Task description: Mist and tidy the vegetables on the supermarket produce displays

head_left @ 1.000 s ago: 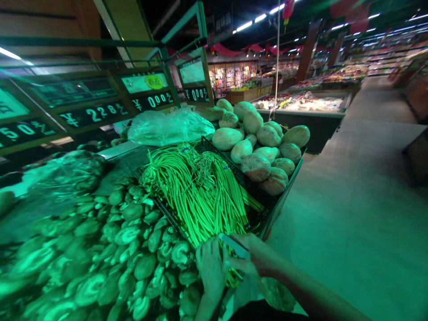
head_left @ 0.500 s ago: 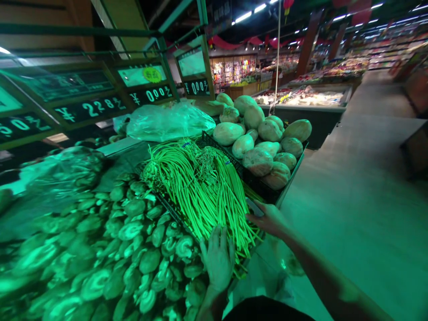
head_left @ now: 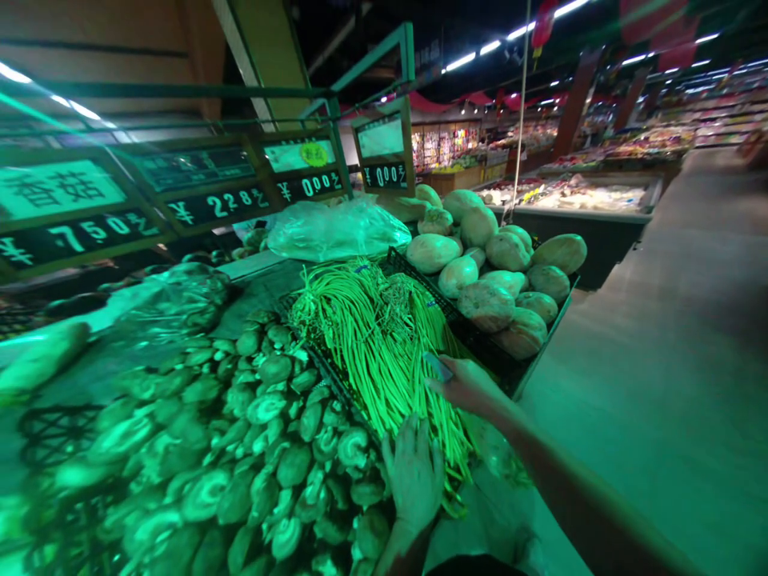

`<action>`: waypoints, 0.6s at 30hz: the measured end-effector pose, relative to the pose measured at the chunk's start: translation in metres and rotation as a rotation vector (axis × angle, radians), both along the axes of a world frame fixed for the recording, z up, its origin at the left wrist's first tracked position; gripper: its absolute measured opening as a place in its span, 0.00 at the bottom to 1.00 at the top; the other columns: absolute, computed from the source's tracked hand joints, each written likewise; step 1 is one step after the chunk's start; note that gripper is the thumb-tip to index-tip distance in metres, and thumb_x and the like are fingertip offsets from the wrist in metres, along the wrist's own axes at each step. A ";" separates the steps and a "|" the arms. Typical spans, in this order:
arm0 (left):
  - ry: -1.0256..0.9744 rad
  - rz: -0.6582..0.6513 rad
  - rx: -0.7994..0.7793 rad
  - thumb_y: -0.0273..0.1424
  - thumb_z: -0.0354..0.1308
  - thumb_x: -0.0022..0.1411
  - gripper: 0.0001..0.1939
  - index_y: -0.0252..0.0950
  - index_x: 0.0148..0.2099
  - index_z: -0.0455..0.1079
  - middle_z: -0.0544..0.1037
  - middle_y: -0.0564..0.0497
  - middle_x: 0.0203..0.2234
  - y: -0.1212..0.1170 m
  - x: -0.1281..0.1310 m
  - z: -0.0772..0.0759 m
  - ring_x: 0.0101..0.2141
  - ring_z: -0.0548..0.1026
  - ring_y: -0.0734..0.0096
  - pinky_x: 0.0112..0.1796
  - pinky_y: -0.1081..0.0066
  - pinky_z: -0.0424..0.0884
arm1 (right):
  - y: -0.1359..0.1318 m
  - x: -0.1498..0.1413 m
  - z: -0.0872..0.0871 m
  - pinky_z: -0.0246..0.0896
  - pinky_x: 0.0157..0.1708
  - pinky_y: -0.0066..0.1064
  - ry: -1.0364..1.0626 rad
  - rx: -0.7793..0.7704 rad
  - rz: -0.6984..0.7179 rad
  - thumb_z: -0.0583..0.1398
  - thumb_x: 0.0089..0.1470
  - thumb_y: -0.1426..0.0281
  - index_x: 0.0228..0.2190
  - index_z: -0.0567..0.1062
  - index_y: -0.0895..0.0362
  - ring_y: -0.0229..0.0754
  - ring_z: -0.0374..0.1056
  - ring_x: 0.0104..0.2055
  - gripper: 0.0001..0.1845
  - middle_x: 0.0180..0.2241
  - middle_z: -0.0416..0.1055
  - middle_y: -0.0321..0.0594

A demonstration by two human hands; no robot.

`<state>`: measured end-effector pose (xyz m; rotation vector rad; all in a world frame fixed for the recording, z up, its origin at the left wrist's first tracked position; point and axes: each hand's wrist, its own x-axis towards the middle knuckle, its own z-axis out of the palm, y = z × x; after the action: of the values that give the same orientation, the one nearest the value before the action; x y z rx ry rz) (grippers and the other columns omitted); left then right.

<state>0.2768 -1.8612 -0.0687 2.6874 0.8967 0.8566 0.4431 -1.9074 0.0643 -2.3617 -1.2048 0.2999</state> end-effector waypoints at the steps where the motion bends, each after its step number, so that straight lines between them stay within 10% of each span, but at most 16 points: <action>1: -0.011 0.001 0.000 0.36 0.58 0.62 0.17 0.44 0.53 0.71 0.75 0.50 0.54 0.000 0.001 0.000 0.55 0.69 0.61 0.59 0.50 0.50 | -0.002 0.012 0.000 0.45 0.25 0.28 -0.037 -0.014 -0.065 0.58 0.58 0.57 0.36 0.72 0.56 0.41 0.70 0.31 0.15 0.30 0.75 0.41; 5: -0.033 0.012 0.013 0.36 0.59 0.61 0.15 0.43 0.51 0.73 0.76 0.49 0.52 0.000 0.005 -0.002 0.53 0.70 0.60 0.58 0.51 0.51 | -0.002 0.033 0.005 0.42 0.25 0.29 -0.109 -0.013 -0.153 0.58 0.57 0.56 0.34 0.71 0.56 0.40 0.68 0.29 0.15 0.29 0.74 0.40; 15: 0.065 0.008 0.073 0.35 0.63 0.56 0.19 0.35 0.49 0.74 0.77 0.41 0.48 0.003 0.000 -0.009 0.51 0.70 0.52 0.56 0.48 0.55 | 0.061 -0.048 0.027 0.49 0.25 0.26 0.158 0.164 0.374 0.61 0.53 0.55 0.37 0.73 0.54 0.37 0.65 0.27 0.17 0.27 0.71 0.35; 18: 0.017 -0.009 0.046 0.35 0.61 0.58 0.17 0.37 0.50 0.74 0.76 0.43 0.50 0.003 0.000 -0.009 0.53 0.69 0.54 0.57 0.49 0.52 | 0.068 -0.033 0.026 0.53 0.26 0.27 0.150 0.202 0.244 0.61 0.53 0.54 0.36 0.74 0.54 0.38 0.66 0.27 0.17 0.27 0.72 0.35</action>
<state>0.2766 -1.8578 -0.0774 2.7400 0.8781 0.8645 0.4105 -1.8393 0.0899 -1.9874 -1.3826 0.4070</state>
